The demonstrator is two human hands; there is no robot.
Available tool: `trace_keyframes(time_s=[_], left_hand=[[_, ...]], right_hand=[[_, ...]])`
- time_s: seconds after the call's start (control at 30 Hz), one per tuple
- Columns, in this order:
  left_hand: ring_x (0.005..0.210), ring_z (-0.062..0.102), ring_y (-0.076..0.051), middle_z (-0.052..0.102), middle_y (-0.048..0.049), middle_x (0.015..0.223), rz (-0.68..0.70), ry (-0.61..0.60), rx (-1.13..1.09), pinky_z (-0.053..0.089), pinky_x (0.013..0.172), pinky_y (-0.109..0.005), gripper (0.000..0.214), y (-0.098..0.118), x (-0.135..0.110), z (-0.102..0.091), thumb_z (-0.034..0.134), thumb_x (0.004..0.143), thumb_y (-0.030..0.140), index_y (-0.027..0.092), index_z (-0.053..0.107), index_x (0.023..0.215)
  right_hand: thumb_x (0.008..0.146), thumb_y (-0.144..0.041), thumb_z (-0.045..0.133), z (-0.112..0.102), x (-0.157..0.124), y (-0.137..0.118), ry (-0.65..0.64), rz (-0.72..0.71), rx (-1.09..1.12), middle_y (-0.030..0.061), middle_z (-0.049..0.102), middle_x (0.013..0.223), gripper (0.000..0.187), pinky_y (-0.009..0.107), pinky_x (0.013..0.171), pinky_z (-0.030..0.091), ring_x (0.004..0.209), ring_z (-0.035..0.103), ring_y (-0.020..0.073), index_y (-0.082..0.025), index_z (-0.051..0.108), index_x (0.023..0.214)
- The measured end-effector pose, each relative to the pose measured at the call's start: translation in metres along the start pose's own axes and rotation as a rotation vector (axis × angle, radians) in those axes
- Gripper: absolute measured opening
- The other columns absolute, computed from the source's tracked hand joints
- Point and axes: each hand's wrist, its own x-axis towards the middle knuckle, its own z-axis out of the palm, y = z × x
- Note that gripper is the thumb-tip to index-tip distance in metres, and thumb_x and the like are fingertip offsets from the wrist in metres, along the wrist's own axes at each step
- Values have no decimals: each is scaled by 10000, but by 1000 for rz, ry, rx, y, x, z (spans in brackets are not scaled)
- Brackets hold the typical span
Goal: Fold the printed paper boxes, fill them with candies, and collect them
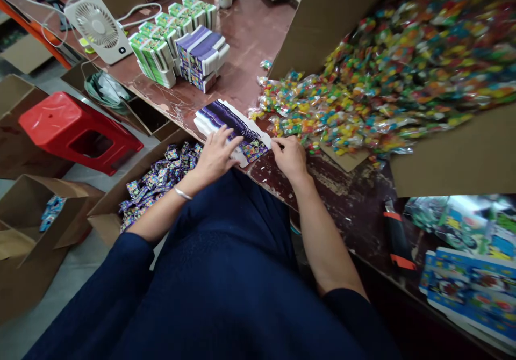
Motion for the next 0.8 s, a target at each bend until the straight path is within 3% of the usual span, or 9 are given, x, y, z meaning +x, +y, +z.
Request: trace_keyframes(time_s=[0.13, 0.27, 0.4, 0.5, 0.57, 0.63, 0.7, 0.8], left_hand=[[1606, 297, -419, 409, -230, 1661, -16, -24, -26, 276, 1290, -664, 674, 19, 25, 26, 777, 893, 267, 187, 536, 1518], [1621, 266, -411, 381, -223, 1679, -61, -20, -26, 246, 1316, -640, 675, 20, 21, 30, 748, 910, 254, 172, 510, 1536], [1607, 306, -403, 431, -224, 1649, -58, 35, -54, 275, 1305, -645, 616, 21, 16, 34, 734, 909, 204, 166, 546, 1494], [1571, 381, -392, 516, -220, 1583, -21, 109, -126, 282, 1296, -657, 521, 25, 14, 31, 751, 880, 151, 162, 621, 1385], [1467, 521, -353, 641, -192, 1444, 22, 148, -278, 345, 1263, -634, 372, 29, 13, 22, 752, 890, 163, 161, 677, 1254], [1250, 670, -284, 742, -143, 1226, 39, 121, -556, 480, 1159, -544, 177, 35, 11, 7, 725, 940, 253, 158, 705, 1089], [1042, 718, -214, 761, -112, 1088, 32, -25, -929, 570, 996, -410, 230, 42, 9, -7, 707, 963, 380, 151, 696, 940], [914, 713, -153, 756, -92, 1027, -17, -354, -1448, 571, 869, -296, 360, 54, 5, -20, 816, 855, 476, 145, 679, 889]], right_hand=[[923, -361, 650, -1, -10, 1, 49, -40, 114, 134, 737, 1045, 288, 406, 825, 582, 851, 678, 249, -188, 835, 1061], [910, -366, 682, -3, -24, 1, 174, -47, 248, 111, 741, 1105, 286, 352, 703, 578, 654, 613, 157, -193, 822, 1089], [887, -340, 722, -6, -34, -7, 286, -59, 337, 99, 745, 1154, 210, 332, 665, 573, 623, 601, 128, -207, 815, 1020], [871, -349, 742, -12, -40, -14, 282, 14, 490, 38, 750, 897, 159, 293, 574, 558, 559, 607, 124, -207, 764, 939], [856, -390, 763, -21, -45, -17, 241, 84, 677, -26, 678, 678, 192, 260, 502, 541, 496, 614, 127, -211, 704, 895], [838, -438, 794, -33, -52, -19, 198, 97, 831, -52, 647, 603, 258, 246, 491, 560, 494, 650, 137, -218, 666, 883], [830, -459, 816, -45, -60, -21, 173, 70, 896, -44, 679, 624, 292, 248, 518, 594, 513, 677, 138, -219, 660, 888], [837, -438, 828, -59, -74, -28, 175, 48, 906, -28, 711, 653, 281, 249, 530, 608, 513, 683, 136, -213, 668, 894]])
